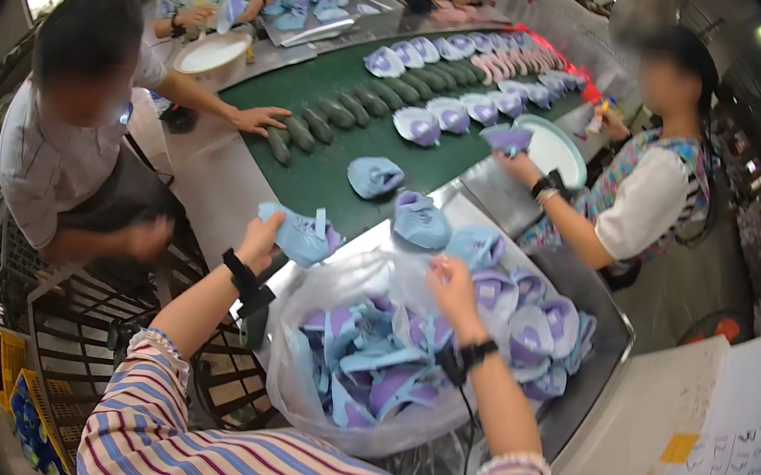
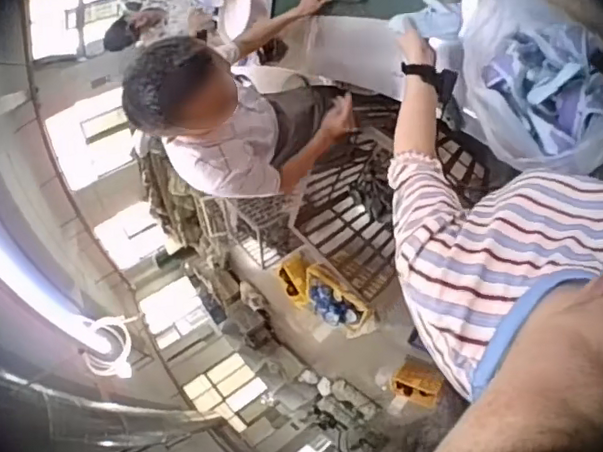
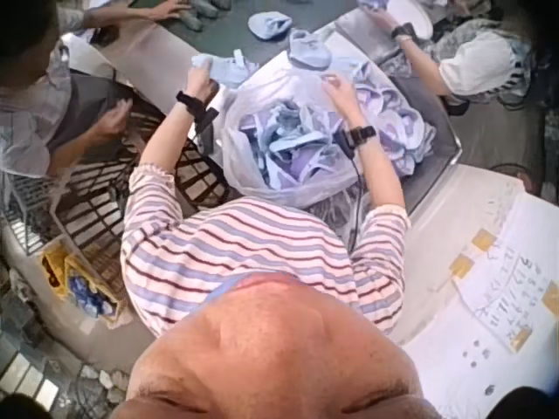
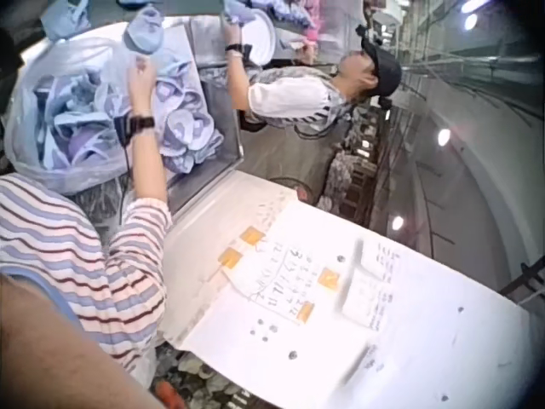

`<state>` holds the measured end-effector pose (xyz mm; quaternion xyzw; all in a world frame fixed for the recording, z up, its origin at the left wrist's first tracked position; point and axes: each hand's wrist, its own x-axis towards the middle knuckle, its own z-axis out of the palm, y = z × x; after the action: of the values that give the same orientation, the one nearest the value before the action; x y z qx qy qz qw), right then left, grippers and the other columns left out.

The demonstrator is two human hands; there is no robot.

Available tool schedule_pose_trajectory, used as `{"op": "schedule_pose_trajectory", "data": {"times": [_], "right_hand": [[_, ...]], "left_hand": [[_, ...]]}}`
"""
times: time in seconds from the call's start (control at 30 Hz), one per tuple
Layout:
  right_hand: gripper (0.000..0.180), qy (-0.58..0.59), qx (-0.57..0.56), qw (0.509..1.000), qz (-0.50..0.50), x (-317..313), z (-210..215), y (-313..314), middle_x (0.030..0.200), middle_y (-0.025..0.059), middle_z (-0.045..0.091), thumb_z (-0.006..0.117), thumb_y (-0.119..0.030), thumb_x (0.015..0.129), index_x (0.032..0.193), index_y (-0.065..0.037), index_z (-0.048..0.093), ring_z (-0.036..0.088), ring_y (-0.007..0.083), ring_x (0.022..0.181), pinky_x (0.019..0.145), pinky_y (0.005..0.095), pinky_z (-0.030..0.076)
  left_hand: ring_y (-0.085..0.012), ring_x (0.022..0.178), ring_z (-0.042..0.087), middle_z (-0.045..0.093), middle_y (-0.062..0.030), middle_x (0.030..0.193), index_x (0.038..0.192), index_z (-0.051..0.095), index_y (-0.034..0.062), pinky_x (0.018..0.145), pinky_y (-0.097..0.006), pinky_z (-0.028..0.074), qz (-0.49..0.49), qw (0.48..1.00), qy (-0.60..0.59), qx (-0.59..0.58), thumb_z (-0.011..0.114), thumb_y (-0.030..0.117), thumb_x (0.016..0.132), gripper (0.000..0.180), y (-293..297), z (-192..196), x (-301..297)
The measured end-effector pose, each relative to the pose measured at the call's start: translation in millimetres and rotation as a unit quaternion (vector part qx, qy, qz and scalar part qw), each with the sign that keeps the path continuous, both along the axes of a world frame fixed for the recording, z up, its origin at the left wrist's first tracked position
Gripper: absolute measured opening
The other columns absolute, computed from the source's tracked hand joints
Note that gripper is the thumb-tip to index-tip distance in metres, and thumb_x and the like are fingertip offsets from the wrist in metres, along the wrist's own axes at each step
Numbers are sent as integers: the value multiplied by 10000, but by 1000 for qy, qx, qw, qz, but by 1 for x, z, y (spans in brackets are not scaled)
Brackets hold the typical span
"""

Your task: The person repeatedly picks up light blue and purple slippers from a conveyor belt and places them into a large clear plastic bag. The person handles the slippers one at a time, folding them slightly to fit them into the bag. Other workers are visible in the background performing similar tasks.

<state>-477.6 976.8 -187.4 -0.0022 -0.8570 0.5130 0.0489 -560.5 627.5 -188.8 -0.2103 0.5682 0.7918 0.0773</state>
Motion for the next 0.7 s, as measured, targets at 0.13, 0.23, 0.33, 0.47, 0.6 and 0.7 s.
{"op": "schedule_pose_trajectory", "data": {"times": [0.13, 0.23, 0.33, 0.47, 0.6, 0.7], "right_hand": [[207, 105, 150, 966, 182, 68, 61, -57, 957, 122, 589, 634, -110, 694, 890, -51, 602, 532, 303, 947, 847, 377, 423], [192, 105, 176, 954, 217, 94, 75, -59, 948, 112, 593, 635, -95, 685, 868, -44, 604, 534, 293, 949, 844, 373, 424], [164, 139, 222, 953, 153, 115, 94, -52, 940, 108, 592, 630, -83, 691, 847, -38, 602, 536, 294, 932, 827, 377, 429], [167, 48, 151, 976, 152, 139, 89, -38, 953, 129, 583, 602, -59, 705, 871, -38, 596, 532, 320, 924, 808, 387, 431], [349, 37, 269, 944, 185, 140, 50, -38, 1043, 147, 549, 631, -90, 696, 1028, -29, 540, 518, 334, 977, 830, 393, 429], [480, 14, 411, 902, 129, 149, 62, -26, 1163, 140, 482, 700, -138, 637, 1077, -38, 535, 453, 330, 1091, 868, 410, 412]], "left_hand": [[-198, 706, 585, 571, -57, 825, 926, 507, 66, 575, -357, 492, 10, 998, 5, 62, 519, 186, 856, 139, -10, -41, -50], [-192, 852, 555, 552, -71, 959, 1012, 470, 44, 677, -366, 493, 72, 978, 191, 48, 523, 216, 865, 233, -12, -8, -121], [-205, 966, 518, 539, -79, 1021, 1164, 422, 54, 774, -411, 472, 99, 983, 140, 68, 520, 175, 870, 333, -9, 83, -145], [-200, 1017, 547, 557, -81, 1082, 1160, 455, 48, 838, -347, 451, -305, 927, 212, 60, 525, 202, 875, 331, 43, 106, -75], [-242, 1081, 516, 549, -106, 1130, 1144, 504, 0, 894, -317, 419, -752, 602, 240, -124, 556, 334, 863, 440, 93, 91, 38], [-339, 1158, 412, 454, -217, 1219, 1237, 389, -48, 977, -374, 340, -717, 399, 413, -394, 666, 411, 734, 735, 97, 49, 80]]}}
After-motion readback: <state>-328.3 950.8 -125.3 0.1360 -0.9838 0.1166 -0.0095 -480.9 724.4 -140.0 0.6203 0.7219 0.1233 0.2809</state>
